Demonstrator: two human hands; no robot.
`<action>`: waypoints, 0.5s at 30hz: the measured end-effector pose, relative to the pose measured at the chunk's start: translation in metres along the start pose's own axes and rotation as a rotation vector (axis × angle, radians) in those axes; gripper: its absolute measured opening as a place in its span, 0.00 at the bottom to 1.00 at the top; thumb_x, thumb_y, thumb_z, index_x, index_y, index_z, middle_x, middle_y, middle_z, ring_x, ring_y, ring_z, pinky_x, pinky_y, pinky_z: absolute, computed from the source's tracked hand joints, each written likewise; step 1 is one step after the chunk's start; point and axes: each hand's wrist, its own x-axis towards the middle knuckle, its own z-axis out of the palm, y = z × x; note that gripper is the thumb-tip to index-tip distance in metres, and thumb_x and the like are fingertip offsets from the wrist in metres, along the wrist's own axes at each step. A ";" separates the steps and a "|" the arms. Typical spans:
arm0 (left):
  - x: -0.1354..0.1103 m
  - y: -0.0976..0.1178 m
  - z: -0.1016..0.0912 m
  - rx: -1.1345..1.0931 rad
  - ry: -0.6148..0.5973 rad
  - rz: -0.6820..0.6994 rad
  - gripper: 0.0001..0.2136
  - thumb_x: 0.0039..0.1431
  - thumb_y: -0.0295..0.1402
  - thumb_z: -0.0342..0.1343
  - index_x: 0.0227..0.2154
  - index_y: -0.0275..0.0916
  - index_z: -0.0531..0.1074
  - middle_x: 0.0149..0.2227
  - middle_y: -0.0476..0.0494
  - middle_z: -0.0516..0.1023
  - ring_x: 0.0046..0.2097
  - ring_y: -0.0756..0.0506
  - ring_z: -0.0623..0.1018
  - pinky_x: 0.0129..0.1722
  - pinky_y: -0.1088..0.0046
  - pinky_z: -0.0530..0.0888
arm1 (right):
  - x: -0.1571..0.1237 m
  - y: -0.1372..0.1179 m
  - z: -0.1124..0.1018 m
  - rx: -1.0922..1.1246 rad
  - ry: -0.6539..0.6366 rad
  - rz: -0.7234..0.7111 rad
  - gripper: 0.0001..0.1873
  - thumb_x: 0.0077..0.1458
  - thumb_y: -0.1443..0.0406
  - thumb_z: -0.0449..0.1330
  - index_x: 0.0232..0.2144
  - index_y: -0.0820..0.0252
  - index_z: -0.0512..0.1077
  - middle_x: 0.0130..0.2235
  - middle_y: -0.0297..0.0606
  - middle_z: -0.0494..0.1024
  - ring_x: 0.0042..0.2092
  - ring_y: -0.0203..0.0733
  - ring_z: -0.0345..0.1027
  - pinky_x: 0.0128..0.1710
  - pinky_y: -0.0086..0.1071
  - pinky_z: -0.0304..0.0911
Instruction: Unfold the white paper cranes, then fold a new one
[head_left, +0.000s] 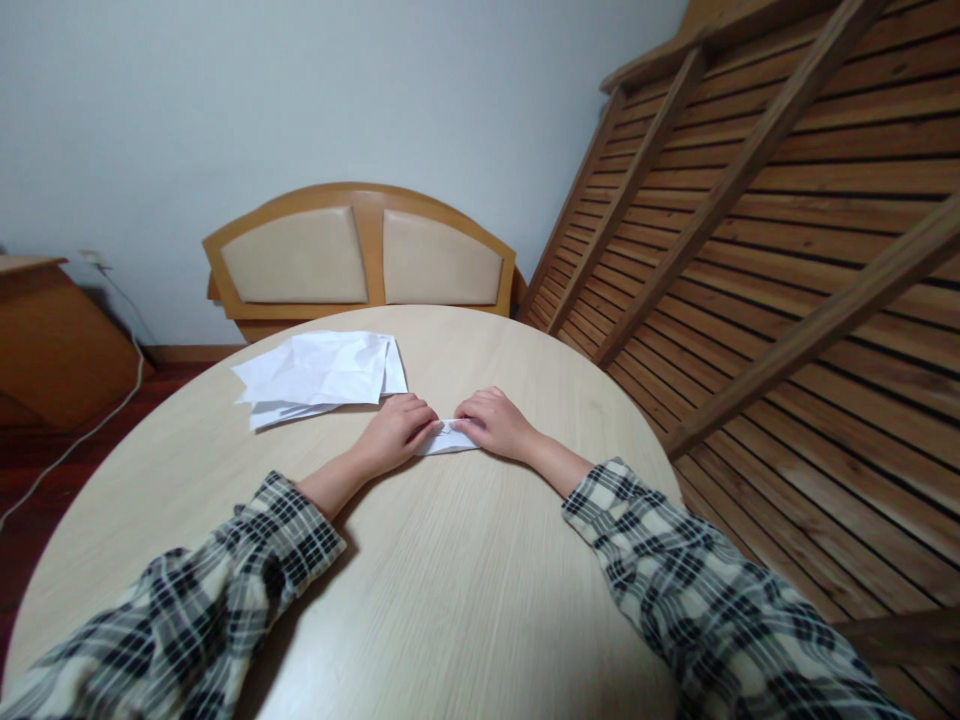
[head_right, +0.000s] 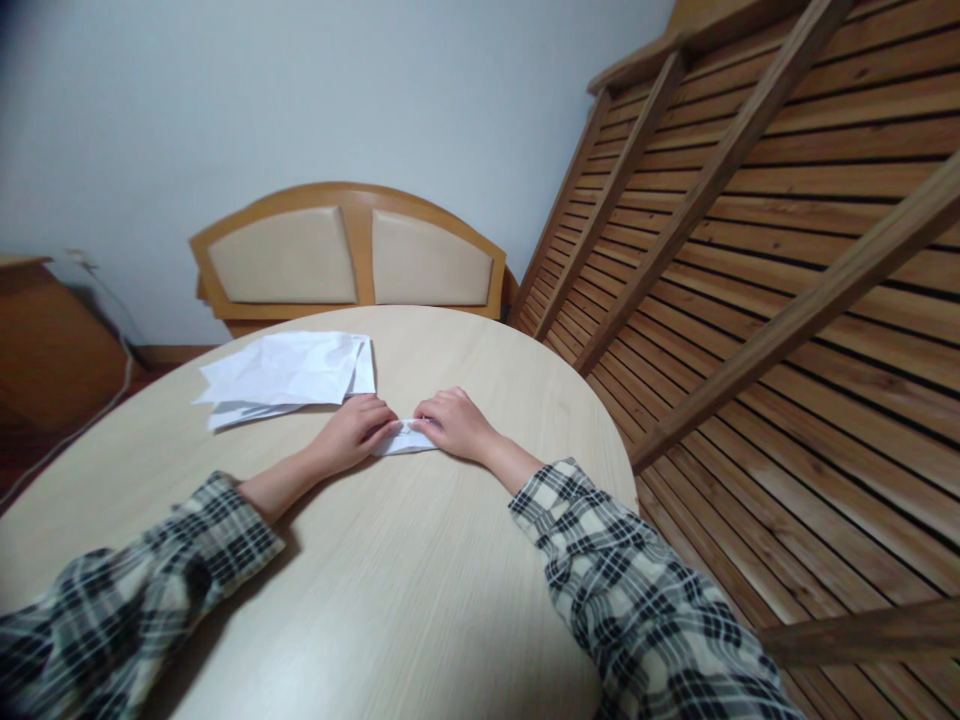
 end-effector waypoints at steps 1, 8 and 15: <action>0.000 0.000 0.000 0.005 -0.001 -0.001 0.18 0.71 0.38 0.44 0.33 0.36 0.75 0.30 0.42 0.75 0.36 0.43 0.72 0.39 0.65 0.66 | 0.000 0.001 0.001 -0.002 -0.002 -0.002 0.13 0.66 0.59 0.56 0.34 0.60 0.75 0.33 0.38 0.78 0.39 0.41 0.67 0.43 0.36 0.52; 0.001 0.001 0.000 0.023 -0.012 -0.008 0.18 0.71 0.38 0.43 0.32 0.36 0.75 0.29 0.42 0.76 0.35 0.43 0.71 0.39 0.64 0.66 | 0.001 0.002 0.001 -0.024 -0.044 -0.013 0.13 0.66 0.61 0.55 0.32 0.60 0.74 0.31 0.36 0.77 0.37 0.39 0.67 0.42 0.34 0.50; 0.001 -0.002 0.000 -0.011 0.033 -0.102 0.16 0.70 0.36 0.45 0.30 0.37 0.74 0.28 0.43 0.75 0.34 0.43 0.71 0.37 0.66 0.66 | 0.002 0.005 0.001 -0.007 -0.021 0.033 0.10 0.64 0.63 0.58 0.32 0.61 0.73 0.30 0.35 0.77 0.34 0.38 0.68 0.41 0.33 0.52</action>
